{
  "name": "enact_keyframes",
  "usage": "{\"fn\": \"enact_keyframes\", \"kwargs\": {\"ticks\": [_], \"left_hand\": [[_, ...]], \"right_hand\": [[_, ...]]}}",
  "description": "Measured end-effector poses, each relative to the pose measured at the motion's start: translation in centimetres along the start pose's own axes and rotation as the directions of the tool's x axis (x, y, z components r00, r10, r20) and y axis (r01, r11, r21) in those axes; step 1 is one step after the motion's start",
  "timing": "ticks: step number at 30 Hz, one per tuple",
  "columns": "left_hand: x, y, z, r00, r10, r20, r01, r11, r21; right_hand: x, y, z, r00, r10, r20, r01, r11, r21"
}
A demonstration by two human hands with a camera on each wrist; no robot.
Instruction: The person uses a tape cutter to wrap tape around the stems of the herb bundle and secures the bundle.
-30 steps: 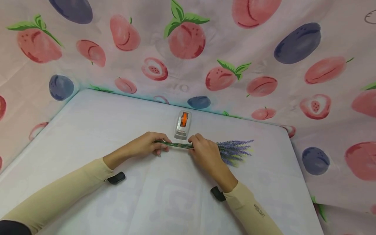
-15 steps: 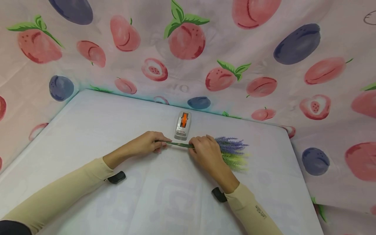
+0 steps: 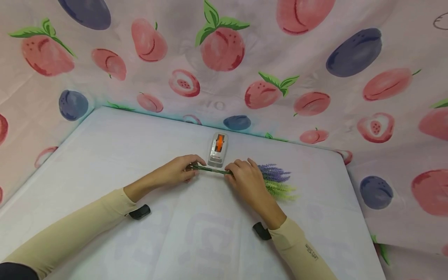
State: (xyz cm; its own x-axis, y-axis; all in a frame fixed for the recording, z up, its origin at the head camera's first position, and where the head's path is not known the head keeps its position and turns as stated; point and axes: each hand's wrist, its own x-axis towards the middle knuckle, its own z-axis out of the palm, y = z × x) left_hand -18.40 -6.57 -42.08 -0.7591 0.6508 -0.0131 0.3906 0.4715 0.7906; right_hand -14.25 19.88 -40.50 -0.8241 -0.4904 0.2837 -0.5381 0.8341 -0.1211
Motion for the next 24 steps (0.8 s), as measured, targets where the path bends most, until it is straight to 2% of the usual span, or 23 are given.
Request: {"fn": "enact_keyframes", "kwargs": {"ticks": [6,16,24], "left_hand": [[-0.07,0.14,0.0,1.0,0.015,-0.01,-0.016,0.999,-0.044],[0.22,-0.41,0.01,0.995,0.035,-0.093,-0.04,0.998,-0.05],[0.15,-0.55,-0.08,0.996,0.002,-0.087,-0.011,0.994,-0.108]], "right_hand": [[0.06,-0.04,0.01,1.0,0.028,-0.005,-0.028,0.999,0.019],[0.42,0.04,0.26,0.999,0.04,0.02,-0.041,0.999,0.008],[0.75,0.16,0.63,0.997,0.007,0.074,-0.007,1.0,0.004]]}}
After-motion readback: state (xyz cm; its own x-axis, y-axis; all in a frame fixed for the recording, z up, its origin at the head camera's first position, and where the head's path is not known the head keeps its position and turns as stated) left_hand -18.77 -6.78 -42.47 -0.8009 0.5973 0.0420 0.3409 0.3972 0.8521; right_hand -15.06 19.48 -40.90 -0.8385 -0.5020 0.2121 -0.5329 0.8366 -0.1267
